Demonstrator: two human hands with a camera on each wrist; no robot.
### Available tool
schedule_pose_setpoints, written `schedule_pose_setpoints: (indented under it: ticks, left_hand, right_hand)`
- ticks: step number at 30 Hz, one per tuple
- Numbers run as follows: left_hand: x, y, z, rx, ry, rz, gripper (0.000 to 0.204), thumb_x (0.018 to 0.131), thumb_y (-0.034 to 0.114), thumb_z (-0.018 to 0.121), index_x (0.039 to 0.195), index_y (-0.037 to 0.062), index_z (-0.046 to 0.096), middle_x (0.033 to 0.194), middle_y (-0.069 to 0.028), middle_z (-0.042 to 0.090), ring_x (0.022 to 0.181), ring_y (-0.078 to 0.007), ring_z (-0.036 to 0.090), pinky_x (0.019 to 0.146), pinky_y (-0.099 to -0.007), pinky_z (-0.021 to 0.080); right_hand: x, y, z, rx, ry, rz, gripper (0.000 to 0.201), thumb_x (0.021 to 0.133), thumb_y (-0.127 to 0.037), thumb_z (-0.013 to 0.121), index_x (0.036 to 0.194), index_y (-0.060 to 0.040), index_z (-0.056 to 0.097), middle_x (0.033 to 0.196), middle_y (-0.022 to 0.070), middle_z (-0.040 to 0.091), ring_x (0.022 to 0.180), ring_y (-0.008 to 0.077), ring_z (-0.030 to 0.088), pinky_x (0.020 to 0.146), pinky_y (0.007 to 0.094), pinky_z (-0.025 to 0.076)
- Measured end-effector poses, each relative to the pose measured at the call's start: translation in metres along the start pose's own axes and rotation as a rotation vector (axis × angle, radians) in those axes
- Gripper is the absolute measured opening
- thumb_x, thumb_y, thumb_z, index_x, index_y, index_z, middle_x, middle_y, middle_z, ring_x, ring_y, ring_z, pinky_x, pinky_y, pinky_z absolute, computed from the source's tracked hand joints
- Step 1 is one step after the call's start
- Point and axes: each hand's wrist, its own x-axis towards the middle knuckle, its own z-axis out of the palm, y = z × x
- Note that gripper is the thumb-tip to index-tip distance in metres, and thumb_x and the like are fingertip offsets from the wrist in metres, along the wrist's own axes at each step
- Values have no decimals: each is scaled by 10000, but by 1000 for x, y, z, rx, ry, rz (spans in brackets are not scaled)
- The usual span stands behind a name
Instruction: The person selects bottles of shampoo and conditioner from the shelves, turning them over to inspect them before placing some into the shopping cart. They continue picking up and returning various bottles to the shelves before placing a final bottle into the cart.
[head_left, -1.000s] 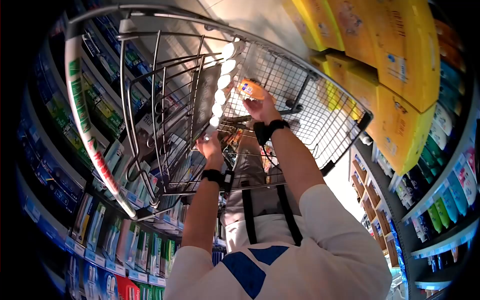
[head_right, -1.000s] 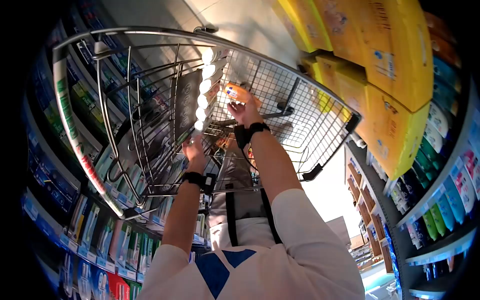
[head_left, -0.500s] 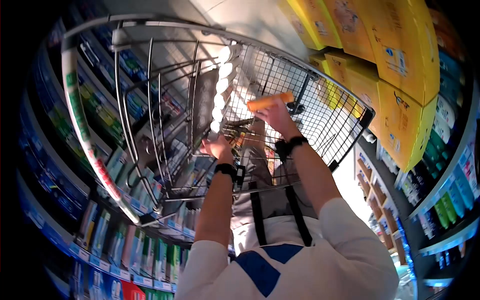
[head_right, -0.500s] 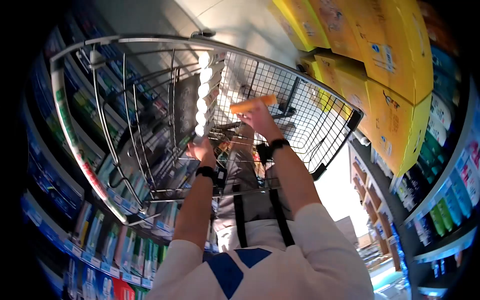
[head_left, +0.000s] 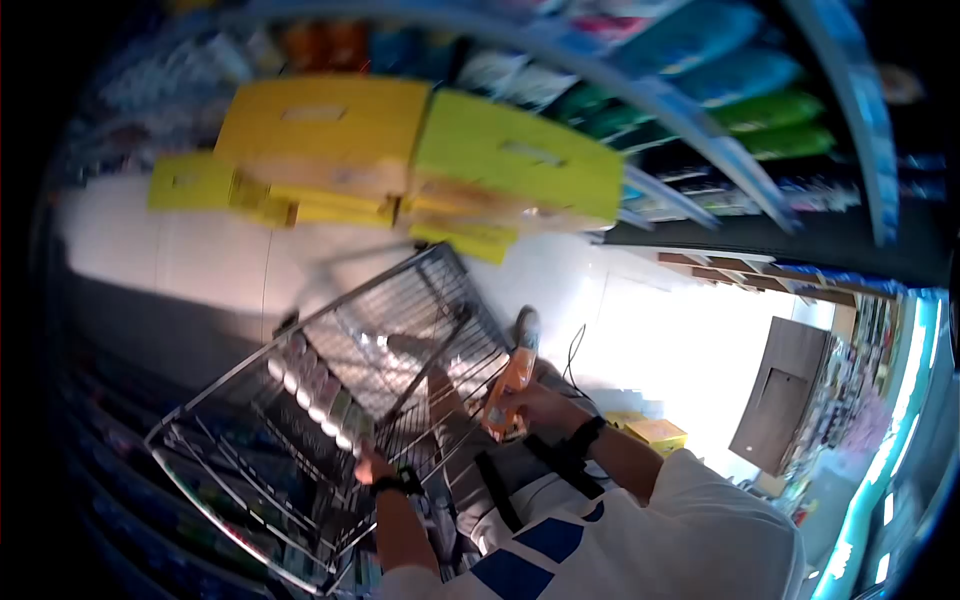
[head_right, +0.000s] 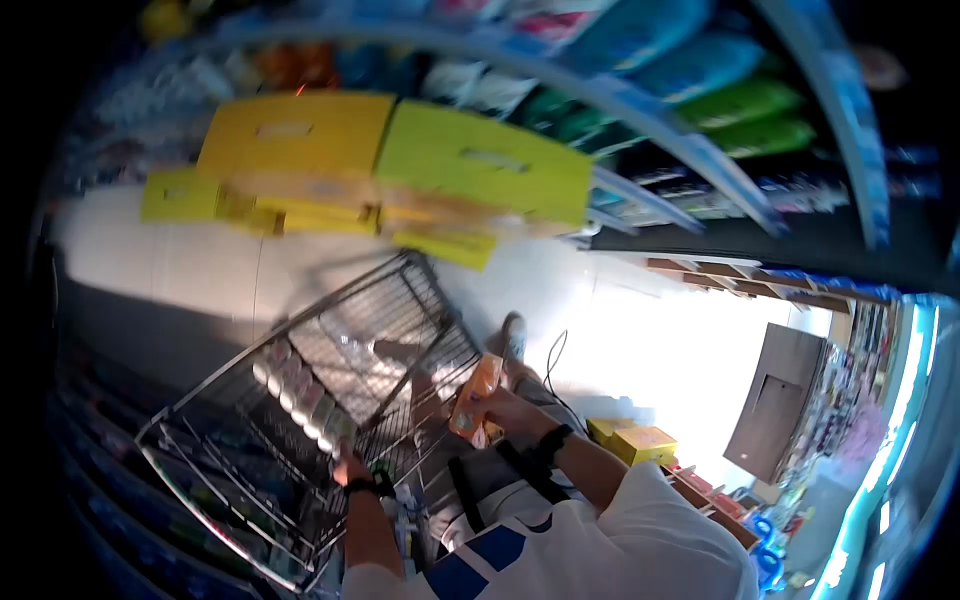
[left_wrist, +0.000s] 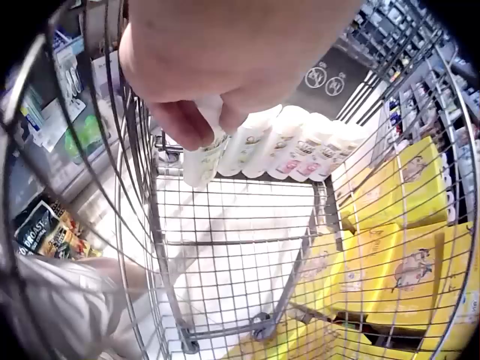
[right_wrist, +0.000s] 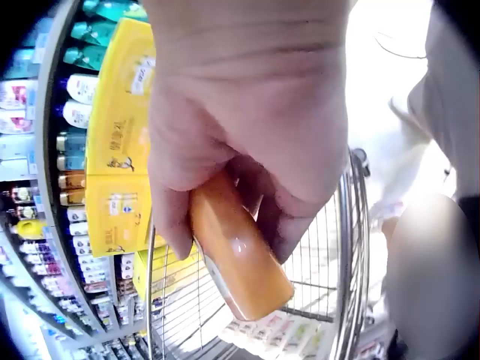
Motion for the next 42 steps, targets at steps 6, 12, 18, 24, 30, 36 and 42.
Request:
schedule_pose_setpoints:
  ticks: [6, 12, 18, 24, 30, 36, 42]
  left_hand:
    - [-56, 28, -13, 126, 114, 30, 599, 832, 457, 824, 890, -132, 730, 846, -247, 725, 654, -352, 656, 651, -498, 560]
    - [-161, 68, -36, 17, 351, 319, 605, 793, 475, 854, 953, -99, 750, 827, -214, 750, 700, -329, 714, 661, -490, 530]
    - [-288, 80, -11, -255, 253, 401, 603, 858, 517, 812, 799, -71, 689, 634, -121, 641, 519, -211, 565, 471, -416, 428]
    - [-428, 137, 9, -386, 119, 637, 487, 908, 340, 803, 707, -26, 553, 589, -59, 538, 531, -144, 460, 491, -362, 363]
    - [-483, 169, 15, -562, 4, 887, 300, 908, 232, 811, 826, -12, 657, 678, -9, 593, 608, -86, 485, 547, -294, 383]
    - [-519, 186, -14, -745, -41, 917, 236, 970, 196, 733, 889, 1, 629, 751, -20, 612, 650, -77, 525, 553, -257, 402]
    - [-503, 207, -57, -998, -30, 839, 297, 1076, 325, 566, 895, 91, 548, 759, 29, 555, 646, -49, 491, 537, -226, 392]
  right_hand:
    - [-105, -70, -78, 39, 98, -218, 251, 887, -83, 775, 1086, -23, 634, 1073, 89, 697, 995, 212, 692, 908, 389, 563]
    - [-204, -181, -138, -387, 280, -522, 419, 856, -96, 808, 1189, -14, 567, 974, 75, 678, 820, 176, 711, 684, 347, 609]
    - [-290, -285, -150, -504, 364, -953, 412, 860, -145, 824, 1177, -27, 589, 948, 54, 674, 744, 131, 669, 640, 316, 561]
    - [-393, -414, -48, -783, 320, -1669, 422, 784, -163, 893, 1080, -24, 626, 937, 45, 614, 852, 161, 578, 779, 298, 485]
    - [-410, -535, 41, -829, 183, -2008, 463, 734, -209, 938, 1064, -6, 684, 997, 80, 648, 894, 189, 635, 780, 314, 517]
    - [-367, -589, 63, -1033, 230, -1852, 467, 762, -205, 909, 1079, 37, 666, 996, 174, 720, 876, 290, 713, 796, 365, 554]
    - [-343, -597, 66, -1073, 305, -1762, 514, 766, -262, 895, 1114, 28, 653, 959, 202, 735, 893, 349, 730, 805, 392, 559]
